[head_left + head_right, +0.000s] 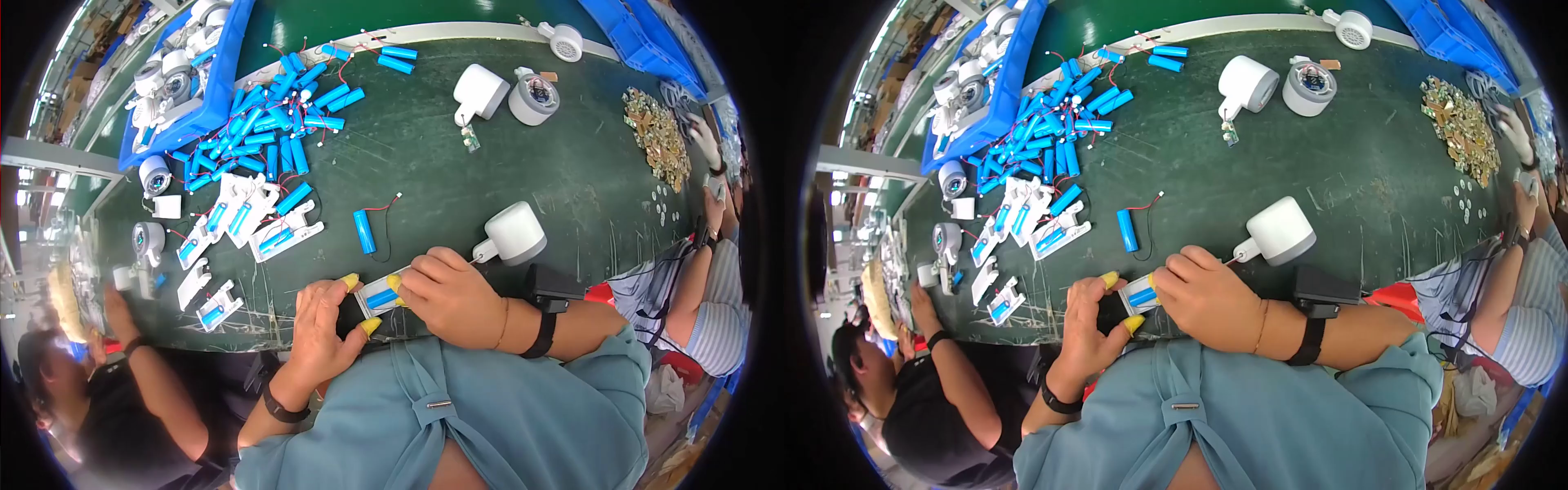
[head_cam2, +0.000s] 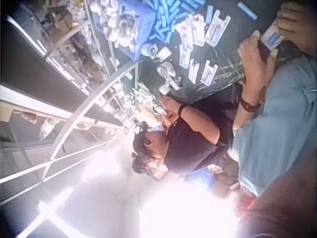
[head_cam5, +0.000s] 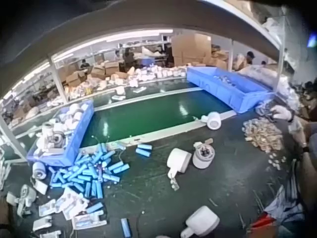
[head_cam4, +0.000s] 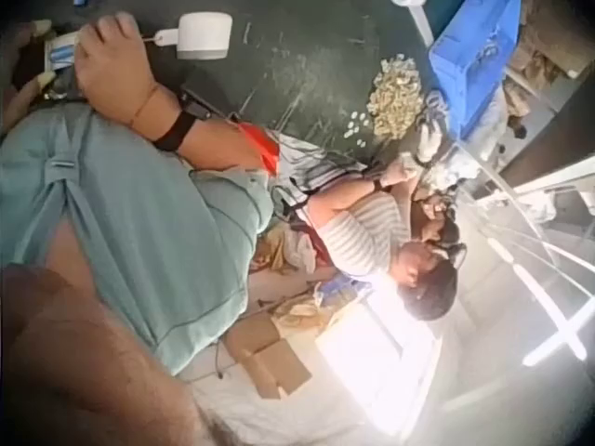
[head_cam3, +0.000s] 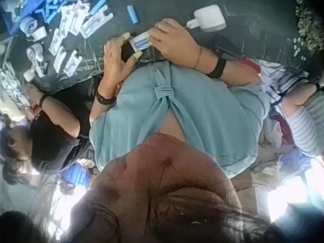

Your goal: The person assembles a device by connecting a circuit board to a white housing, fitting the board inside, and inserting a battery into a separate white base. They then snap the housing and base together and place the completed unit on the table.

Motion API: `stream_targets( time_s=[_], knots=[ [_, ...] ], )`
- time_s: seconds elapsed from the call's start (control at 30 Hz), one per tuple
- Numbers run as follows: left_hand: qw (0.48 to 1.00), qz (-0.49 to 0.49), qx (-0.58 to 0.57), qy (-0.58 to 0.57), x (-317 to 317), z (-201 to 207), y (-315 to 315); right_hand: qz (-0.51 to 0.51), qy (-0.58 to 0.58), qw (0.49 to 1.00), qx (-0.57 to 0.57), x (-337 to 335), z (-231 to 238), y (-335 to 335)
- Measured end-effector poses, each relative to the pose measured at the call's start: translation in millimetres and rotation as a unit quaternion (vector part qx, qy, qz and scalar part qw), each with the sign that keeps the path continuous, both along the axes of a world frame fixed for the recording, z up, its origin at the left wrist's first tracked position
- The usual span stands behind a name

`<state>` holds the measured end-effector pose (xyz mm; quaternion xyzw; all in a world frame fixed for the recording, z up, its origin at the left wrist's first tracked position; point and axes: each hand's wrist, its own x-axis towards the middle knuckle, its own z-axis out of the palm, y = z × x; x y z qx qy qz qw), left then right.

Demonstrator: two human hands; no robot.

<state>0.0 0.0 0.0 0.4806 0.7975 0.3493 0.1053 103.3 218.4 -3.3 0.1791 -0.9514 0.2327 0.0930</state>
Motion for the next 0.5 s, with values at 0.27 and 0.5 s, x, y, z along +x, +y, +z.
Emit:
stream_targets(
  time_s=[0.27,0.5],
  knots=[
    [1.000,0.027,-0.001,0.010,-1,9,6,-0.050,0.059,0.977,-0.197,5,41,22],
    [0.990,-0.062,0.001,0.124,-2,7,31,-0.249,0.136,0.941,-0.187,46,44,60]
  ],
)
